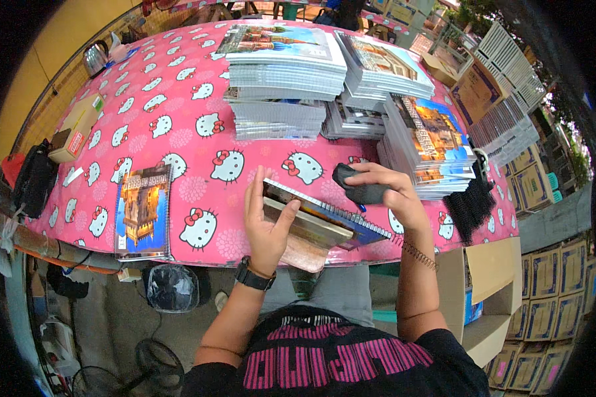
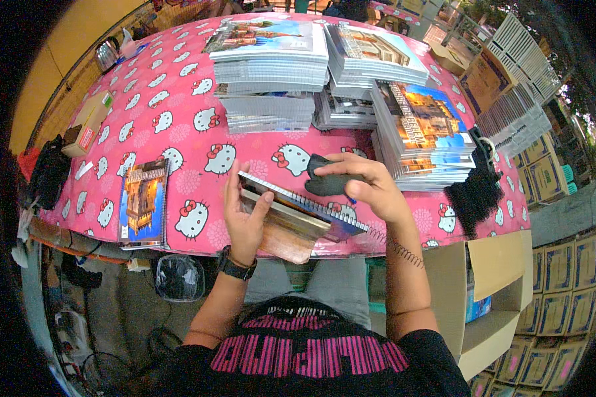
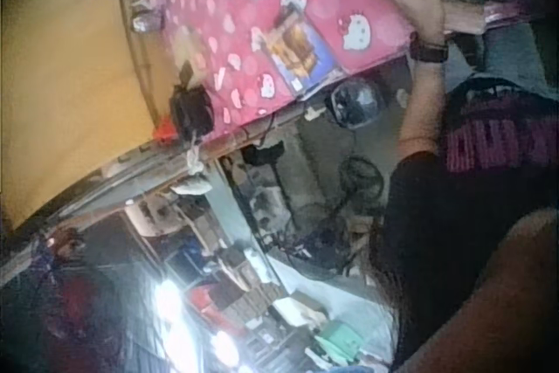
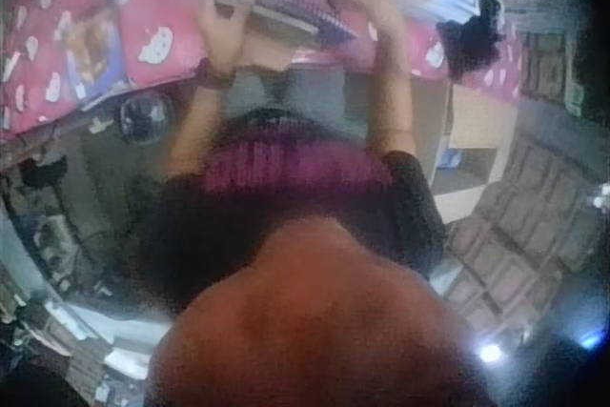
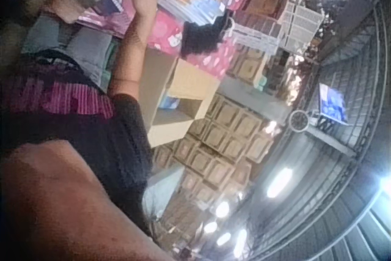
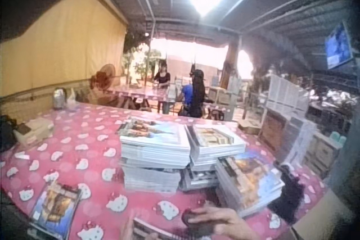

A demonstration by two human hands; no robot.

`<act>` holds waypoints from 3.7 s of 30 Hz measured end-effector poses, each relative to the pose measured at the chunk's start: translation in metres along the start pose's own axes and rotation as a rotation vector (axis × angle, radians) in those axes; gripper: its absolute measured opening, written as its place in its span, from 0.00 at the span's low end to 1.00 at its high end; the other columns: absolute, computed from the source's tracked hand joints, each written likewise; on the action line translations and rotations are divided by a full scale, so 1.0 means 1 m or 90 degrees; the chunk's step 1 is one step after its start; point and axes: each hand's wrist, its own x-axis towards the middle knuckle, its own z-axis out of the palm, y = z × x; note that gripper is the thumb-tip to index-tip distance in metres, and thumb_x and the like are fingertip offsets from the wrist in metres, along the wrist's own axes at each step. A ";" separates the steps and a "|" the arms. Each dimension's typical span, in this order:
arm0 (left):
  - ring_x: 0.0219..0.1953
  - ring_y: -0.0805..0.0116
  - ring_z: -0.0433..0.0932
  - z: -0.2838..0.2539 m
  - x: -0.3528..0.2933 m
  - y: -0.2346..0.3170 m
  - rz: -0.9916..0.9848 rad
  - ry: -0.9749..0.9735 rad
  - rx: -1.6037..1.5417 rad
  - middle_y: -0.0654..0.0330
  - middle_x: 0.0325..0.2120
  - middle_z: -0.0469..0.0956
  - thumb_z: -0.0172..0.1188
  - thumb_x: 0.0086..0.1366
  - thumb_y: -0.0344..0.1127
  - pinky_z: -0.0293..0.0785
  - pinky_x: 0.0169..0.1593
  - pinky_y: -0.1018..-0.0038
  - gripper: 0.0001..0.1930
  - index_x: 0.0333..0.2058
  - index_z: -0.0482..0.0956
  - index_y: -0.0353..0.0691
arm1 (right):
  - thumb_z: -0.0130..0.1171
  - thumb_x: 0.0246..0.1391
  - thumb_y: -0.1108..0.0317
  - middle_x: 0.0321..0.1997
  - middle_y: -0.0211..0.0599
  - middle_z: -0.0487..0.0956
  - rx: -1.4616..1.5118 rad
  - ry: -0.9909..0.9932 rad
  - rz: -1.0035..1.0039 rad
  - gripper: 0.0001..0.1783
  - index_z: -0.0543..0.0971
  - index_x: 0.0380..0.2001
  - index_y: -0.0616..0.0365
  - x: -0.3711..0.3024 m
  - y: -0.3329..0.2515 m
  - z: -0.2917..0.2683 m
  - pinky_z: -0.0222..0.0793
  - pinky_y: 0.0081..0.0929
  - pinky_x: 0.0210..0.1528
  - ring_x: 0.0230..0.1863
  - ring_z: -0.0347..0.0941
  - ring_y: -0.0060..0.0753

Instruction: The person attaches a plastic spiral binding to several notebooks one at a time by hand.

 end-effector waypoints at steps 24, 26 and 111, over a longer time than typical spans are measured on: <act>0.41 0.72 0.67 -0.004 0.011 0.000 -0.087 -0.036 -0.046 0.60 0.40 0.69 0.56 0.62 0.33 0.62 0.49 0.77 0.24 0.57 0.64 0.36 | 0.53 0.54 0.51 0.41 0.42 0.79 0.236 -0.012 0.102 0.26 0.77 0.40 0.69 0.025 0.044 0.012 0.67 0.25 0.43 0.40 0.73 0.30; 0.41 0.72 0.67 -0.004 0.010 0.000 -0.091 -0.026 -0.040 0.61 0.39 0.69 0.56 0.62 0.33 0.62 0.48 0.77 0.25 0.57 0.64 0.37 | 0.53 0.54 0.50 0.39 0.43 0.80 0.225 -0.096 0.051 0.27 0.78 0.39 0.69 0.029 0.046 0.017 0.67 0.26 0.43 0.41 0.73 0.31; 0.37 0.71 0.72 -0.121 0.067 0.031 0.053 0.335 -0.148 0.58 0.36 0.74 0.53 0.65 0.35 0.69 0.42 0.74 0.13 0.45 0.69 0.35 | 0.65 0.40 0.55 0.60 0.48 0.64 -0.574 0.131 -0.245 0.40 0.64 0.56 0.58 -0.010 -0.048 0.036 0.51 0.44 0.60 0.59 0.58 0.52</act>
